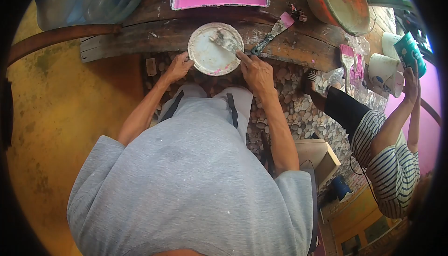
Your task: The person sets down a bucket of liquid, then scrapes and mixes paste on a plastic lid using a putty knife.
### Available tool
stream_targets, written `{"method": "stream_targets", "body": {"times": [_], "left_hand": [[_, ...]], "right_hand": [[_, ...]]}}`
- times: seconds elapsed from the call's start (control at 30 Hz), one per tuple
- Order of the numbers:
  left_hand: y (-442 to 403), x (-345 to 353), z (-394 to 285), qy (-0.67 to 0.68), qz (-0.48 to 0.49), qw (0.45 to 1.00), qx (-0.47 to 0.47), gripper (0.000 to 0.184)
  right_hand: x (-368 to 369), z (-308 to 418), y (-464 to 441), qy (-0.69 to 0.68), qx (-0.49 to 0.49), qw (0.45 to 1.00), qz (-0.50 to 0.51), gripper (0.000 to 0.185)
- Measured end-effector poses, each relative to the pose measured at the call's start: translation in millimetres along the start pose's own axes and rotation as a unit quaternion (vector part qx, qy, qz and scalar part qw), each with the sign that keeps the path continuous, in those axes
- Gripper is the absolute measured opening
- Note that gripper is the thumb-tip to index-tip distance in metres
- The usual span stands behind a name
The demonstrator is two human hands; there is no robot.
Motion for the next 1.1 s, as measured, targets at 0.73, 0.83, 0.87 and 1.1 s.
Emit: {"method": "stream_targets", "body": {"times": [0.73,0.83,0.87,1.1], "left_hand": [[-55.0,-67.4,-57.3,-0.305,0.203,0.929,0.042,0.028],[-52.7,-60.4,-50.2,-0.124,0.08,0.985,0.085,0.024],[-54.4,-58.7,-48.0,-0.126,0.08,0.985,0.091,0.024],[-59.1,-57.1,-71.0,-0.132,0.07,0.986,0.07,0.032]], "right_hand": [[-52.9,-23.5,-26.4,0.026,-0.03,0.994,0.103,0.03],[-54.9,-38.9,-18.1,0.022,-0.009,0.992,0.122,0.031],[-53.9,-40.1,-14.7,0.025,-0.008,0.993,0.116,0.031],[-34.0,-22.7,16.0,0.002,0.009,1.0,0.007,0.031]]}}
Point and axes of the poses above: each hand's wrist, its own y-axis away from the middle knuckle, its own x-axis out of the palm, z = x × y, the point moved 1 cm from there along -y, towards the middle knuckle, and after that the axes turned 2 degrees about z, right-handed, at the moved point
